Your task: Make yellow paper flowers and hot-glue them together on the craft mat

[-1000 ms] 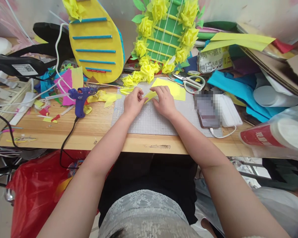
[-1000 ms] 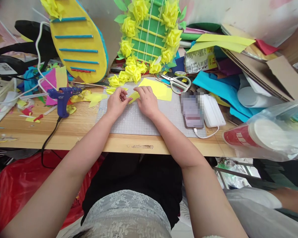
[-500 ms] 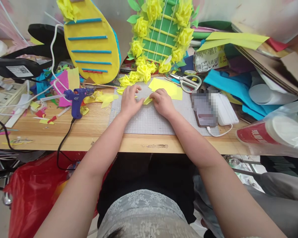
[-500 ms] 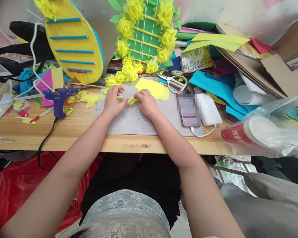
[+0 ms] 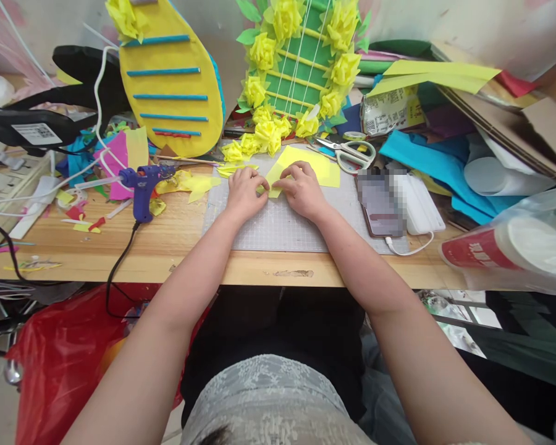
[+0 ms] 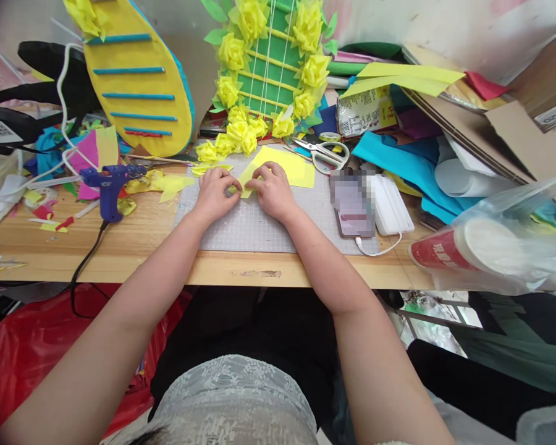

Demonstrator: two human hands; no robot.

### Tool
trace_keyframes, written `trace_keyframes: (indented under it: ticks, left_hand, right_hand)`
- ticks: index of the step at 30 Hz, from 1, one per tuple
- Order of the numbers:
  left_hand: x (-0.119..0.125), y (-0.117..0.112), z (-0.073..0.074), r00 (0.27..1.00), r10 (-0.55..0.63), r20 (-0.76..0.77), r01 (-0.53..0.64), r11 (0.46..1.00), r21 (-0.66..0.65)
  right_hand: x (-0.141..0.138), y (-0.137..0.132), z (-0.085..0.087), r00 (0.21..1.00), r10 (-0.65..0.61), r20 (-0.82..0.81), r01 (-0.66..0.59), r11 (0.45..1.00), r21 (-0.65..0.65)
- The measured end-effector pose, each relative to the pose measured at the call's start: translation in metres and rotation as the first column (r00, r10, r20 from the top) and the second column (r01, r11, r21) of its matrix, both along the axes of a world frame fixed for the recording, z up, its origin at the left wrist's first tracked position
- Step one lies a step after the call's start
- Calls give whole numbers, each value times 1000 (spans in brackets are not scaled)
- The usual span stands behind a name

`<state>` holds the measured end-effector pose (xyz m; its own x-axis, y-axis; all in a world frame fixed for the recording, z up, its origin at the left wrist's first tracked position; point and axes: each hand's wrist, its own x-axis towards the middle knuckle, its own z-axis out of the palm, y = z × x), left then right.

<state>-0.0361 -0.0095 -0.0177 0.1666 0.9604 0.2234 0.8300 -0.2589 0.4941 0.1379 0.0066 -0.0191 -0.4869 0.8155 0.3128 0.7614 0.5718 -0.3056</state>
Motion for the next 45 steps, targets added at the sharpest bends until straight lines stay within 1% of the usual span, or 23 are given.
trace_keyframes:
  ticks: [3, 6, 8, 13, 17, 21, 25, 30, 34, 38, 45]
  left_hand:
    - [-1, -1, 0, 1000, -3, -5, 2, 1000, -8]
    - [0, -2, 0, 1000, 7, -11, -7, 1000, -8]
    - [0, -3, 0, 1000, 18, -18, -19, 1000, -10]
    - [1, -3, -1, 999, 33, -26, -33, 999, -16]
    - [1, -3, -2, 999, 35, -18, -36, 999, -16]
    - [2, -3, -2, 999, 40, -20, -40, 999, -19]
    - [3, -4, -1, 999, 44, -17, -44, 999, -28]
    - [3, -4, 1, 999, 41, -8, -42, 998, -47]
    - [4, -4, 2, 1000, 16, 12, -15, 999, -45]
    - [5, -4, 2, 1000, 7, -6, -7, 998, -67]
    - [10, -2, -1, 998, 63, -15, -63, 997, -33]
  right_hand:
    - [3, -4, 2, 999, 27, -20, -27, 1000, -11]
    - [6, -5, 1, 995, 79, -61, -83, 993, -81]
    - [6, -3, -1, 992, 72, -106, -85, 989, -124]
    - [2, 2, -6, 985, -75, -156, 39, 974, -223]
    - [-6, 0, -6, 974, -165, -156, 127, 965, -231]
    - [-11, -4, -4, 957, -232, -175, 183, 949, -257]
    - [-14, -5, -3, 952, -273, -140, 230, 938, -261]
    - [-16, -6, -1, 954, -289, -82, 261, 931, -254]
    - [-16, -7, -1, 958, -280, -68, 257, 937, -236]
    - [-17, -8, 1, 963, -261, -69, 240, 944, -227]
    - [-19, -10, 2, 969, -248, -16, 241, 953, -184]
